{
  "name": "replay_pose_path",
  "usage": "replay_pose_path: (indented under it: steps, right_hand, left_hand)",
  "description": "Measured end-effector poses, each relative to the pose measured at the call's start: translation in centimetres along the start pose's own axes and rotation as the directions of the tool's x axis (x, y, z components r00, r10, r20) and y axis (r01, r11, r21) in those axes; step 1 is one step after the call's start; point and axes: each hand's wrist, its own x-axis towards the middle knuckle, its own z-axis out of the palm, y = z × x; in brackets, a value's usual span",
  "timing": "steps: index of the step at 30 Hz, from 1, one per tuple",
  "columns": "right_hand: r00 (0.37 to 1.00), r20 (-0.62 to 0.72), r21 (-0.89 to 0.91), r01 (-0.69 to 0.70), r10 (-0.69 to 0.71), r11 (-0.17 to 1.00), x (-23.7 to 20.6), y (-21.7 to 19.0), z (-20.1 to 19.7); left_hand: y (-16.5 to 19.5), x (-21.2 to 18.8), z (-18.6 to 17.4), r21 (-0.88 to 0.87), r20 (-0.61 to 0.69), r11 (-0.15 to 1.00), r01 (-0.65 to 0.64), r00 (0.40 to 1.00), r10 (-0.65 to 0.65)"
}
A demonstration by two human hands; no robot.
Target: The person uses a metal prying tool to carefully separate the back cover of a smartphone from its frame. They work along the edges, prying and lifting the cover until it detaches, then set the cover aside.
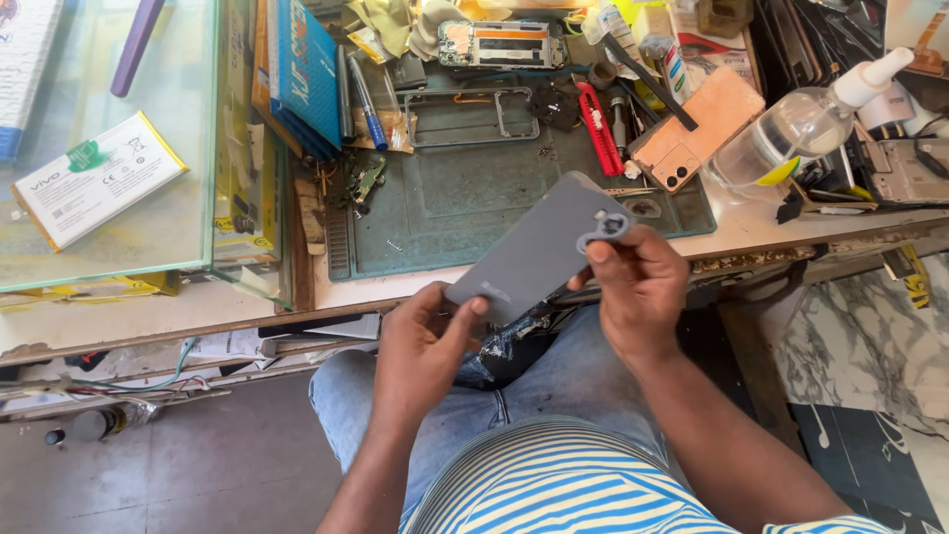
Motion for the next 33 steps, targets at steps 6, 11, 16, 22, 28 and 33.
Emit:
replay_pose_path:
  steps: [6, 11, 16, 22, 28, 33]
  right_hand:
    - [0.990, 0.023, 0.028, -0.143, 0.143, 0.989, 0.2, 1.0, 0.7]
    - [0.947, 0.144, -0.037, -0.284, 0.287, 0.958, -0.1, 0.8, 2.0]
    - [0.874, 0.351, -0.049, -0.342, 0.336, 0.939, -0.4, 0.7, 3.2]
    - [0.870, 0.344, -0.107, -0.338, 0.354, 0.935, 0.5, 1.6, 2.4]
    - [0.948, 0.047, -0.515, -0.247, 0.315, 0.821, 7.7, 1.9, -1.0]
    - [0.952, 0.249, -0.689, 0.045, 0.178, 0.723, 18.6, 2.2, -1.4]
  left_hand:
    - [-1.0, 0.2, -0.2, -0.105, 0.004, 0.992, 0.077, 0.997, -0.077]
    - [-2.3, -0.2, -0.9, -0.154, 0.036, 0.988, 0.017, 0.999, -0.011]
    - [-2.6, -0.5, -1.6, -0.198, 0.054, 0.978, -0.069, 0.995, 0.081]
    - [-2.6, -1.3, -2.1, -0.163, 0.104, 0.985, -0.061, 0.991, 0.079]
    - [-4.2, -2.7, -3.1, -0.246, 0.081, 0.969, -0.029, 0.995, 0.050]
    - [-4.8, -3.7, -3.7, -0.230, 0.006, 0.972, -0.048, 0.999, 0.051]
